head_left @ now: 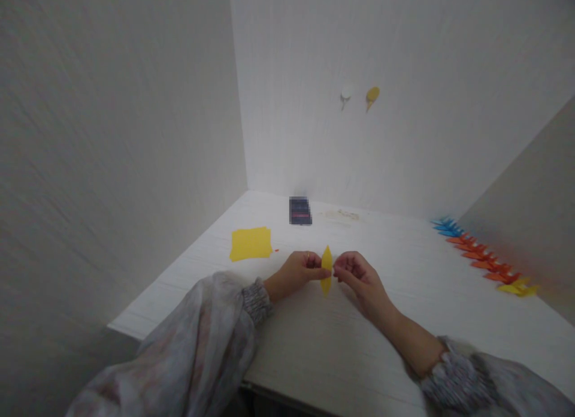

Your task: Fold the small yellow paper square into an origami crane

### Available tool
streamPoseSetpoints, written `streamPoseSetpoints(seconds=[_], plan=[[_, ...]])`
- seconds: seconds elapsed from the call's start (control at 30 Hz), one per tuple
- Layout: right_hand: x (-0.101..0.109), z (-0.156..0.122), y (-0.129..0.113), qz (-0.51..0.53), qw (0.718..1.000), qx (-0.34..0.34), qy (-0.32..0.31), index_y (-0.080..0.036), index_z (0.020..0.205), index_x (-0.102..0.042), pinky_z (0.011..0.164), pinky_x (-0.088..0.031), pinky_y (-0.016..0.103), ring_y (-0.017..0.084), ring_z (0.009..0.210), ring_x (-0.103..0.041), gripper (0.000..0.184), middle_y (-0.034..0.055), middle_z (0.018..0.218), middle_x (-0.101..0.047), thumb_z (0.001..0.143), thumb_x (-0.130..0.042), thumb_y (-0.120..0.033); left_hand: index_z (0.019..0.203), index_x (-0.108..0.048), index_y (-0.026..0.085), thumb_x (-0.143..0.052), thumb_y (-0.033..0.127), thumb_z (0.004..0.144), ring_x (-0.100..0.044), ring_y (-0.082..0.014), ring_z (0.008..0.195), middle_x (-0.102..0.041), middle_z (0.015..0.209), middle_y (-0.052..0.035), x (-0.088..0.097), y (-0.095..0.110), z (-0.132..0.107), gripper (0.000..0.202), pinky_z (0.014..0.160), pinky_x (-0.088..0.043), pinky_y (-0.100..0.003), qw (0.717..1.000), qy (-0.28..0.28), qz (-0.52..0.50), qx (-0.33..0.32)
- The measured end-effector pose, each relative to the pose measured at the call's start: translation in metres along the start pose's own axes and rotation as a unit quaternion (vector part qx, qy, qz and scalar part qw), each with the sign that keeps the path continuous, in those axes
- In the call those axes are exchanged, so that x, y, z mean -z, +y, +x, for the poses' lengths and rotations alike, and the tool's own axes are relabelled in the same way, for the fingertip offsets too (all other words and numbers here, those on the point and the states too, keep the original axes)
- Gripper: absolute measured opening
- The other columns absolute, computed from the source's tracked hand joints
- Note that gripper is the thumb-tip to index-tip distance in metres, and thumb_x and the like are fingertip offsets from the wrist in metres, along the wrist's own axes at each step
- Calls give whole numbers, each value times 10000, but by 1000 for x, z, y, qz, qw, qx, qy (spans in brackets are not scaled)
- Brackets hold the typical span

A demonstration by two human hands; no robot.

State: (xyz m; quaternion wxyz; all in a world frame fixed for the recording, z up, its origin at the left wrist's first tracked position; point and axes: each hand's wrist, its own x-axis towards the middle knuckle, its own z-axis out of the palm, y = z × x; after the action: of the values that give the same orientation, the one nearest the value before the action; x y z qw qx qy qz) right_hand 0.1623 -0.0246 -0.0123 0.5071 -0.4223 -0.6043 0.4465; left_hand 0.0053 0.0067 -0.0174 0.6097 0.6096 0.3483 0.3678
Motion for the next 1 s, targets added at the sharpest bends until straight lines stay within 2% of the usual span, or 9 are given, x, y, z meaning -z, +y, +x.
streamPoseSetpoints(seconds=[0.17,0.33,0.5,0.7,0.87,1.0], plan=[[-3,-1,3,37,998,18,-48,-228,862,-444,584,-404,249,118,645,-493,195,-7,723,-504,717,-567,-271,669,-565,131,-648,368,555,-413,-65,490,-506,546,27,1,-7,1,275,476,-282,-199,997,36,69,-16],[1,-1,7,0,998,29,-58,-229,895,-466,613,-410,255,120,680,-499,172,7,762,-507,744,-542,-263,725,-568,134,-610,398,605,-321,-45,452,-466,536,41,3,-5,-1,293,430,-215,-190,989,42,133,-44],[1,0,7,-38,997,30,-52,-218,851,-505,606,-417,261,130,674,-498,148,10,735,-502,736,-546,-301,759,-479,148,-642,369,588,-306,-29,447,-488,620,45,1,-3,-4,323,414,-213,-174,990,51,95,-86],[-1,-2,-1,-46,996,56,-55,-204,800,-513,565,-438,259,129,630,-505,113,2,691,-494,743,-539,-298,701,-443,151,-634,377,604,-276,-30,434,-366,508,82,1,-1,-5,311,416,-207,-170,987,61,101,-111],[1,-4,-7,-55,992,103,-44,-215,793,-531,574,-450,255,120,627,-519,40,-2,724,-509,765,-514,-238,772,-463,148,-630,319,625,-357,-37,472,-429,565,60,1,4,-8,281,463,-297,-173,986,28,84,-142],[2,-5,-7,-77,989,124,-26,-215,805,-543,575,-459,265,126,627,-527,56,11,754,-523,775,-496,-225,770,-516,139,-607,276,658,-472,-76,622,-520,688,4,0,10,-11,199,610,-390,-220,975,42,110,-187]])
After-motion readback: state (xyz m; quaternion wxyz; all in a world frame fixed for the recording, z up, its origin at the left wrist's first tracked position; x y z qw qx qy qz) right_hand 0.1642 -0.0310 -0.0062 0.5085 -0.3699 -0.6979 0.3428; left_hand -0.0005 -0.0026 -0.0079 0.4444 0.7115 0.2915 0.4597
